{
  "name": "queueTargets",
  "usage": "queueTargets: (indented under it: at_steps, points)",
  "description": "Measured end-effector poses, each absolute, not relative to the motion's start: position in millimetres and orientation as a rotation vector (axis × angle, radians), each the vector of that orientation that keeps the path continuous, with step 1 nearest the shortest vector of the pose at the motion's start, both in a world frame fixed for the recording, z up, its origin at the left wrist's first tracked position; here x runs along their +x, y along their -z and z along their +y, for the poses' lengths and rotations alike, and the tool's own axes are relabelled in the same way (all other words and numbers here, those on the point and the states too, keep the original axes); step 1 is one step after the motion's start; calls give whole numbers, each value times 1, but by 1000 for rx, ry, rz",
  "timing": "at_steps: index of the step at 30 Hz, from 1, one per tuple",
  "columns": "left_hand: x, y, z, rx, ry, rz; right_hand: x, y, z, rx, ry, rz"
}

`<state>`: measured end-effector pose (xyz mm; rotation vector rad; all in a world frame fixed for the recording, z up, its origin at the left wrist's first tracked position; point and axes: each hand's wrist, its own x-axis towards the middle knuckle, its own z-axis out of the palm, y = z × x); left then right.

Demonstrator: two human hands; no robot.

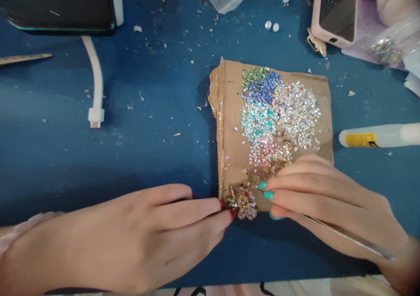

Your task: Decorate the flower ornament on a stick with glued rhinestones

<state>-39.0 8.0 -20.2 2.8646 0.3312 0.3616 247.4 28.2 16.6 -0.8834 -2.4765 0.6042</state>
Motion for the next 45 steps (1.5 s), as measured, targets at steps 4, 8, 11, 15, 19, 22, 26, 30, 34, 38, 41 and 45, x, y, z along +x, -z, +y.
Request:
queueTargets:
  at_steps: [4, 8, 11, 15, 19, 22, 26, 30, 34, 38, 41, 45]
  points:
    - [-40, 19, 11, 2890, -343, 232, 248, -19, 27, -896, -577, -2483]
    - [-41, 20, 8, 2866, -353, 317, 249, -21, 27, -894, -575, -2484]
    - [-41, 20, 8, 2861, -362, 318, 249, -21, 27, -895, -576, -2473]
    - [-40, 17, 14, 2890, -368, 216, 249, -20, 25, -892, -600, -2461]
    - [-40, 16, 18, 2915, -374, 221, 247, -19, 25, -878, -614, -2452]
    - [-40, 16, 17, 2909, -354, 221, 245, -20, 27, -886, -633, -2449]
    - [-41, 17, 16, 2923, -356, 219, 244, -20, 29, -896, -633, -2441]
    - [-42, 17, 14, 2948, -337, 219, 246, -19, 29, -897, -638, -2447]
    - [-41, 18, 15, 2965, -337, 251, 246, -19, 26, -899, -653, -2445]
    - [-39, 16, 18, 2979, -341, 220, 245, -19, 26, -884, -644, -2439]
    - [-39, 15, 19, 2973, -343, 216, 245, -20, 29, -883, -647, -2452]
    - [-40, 15, 19, 2990, -351, 218, 248, -20, 30, -879, -631, -2453]
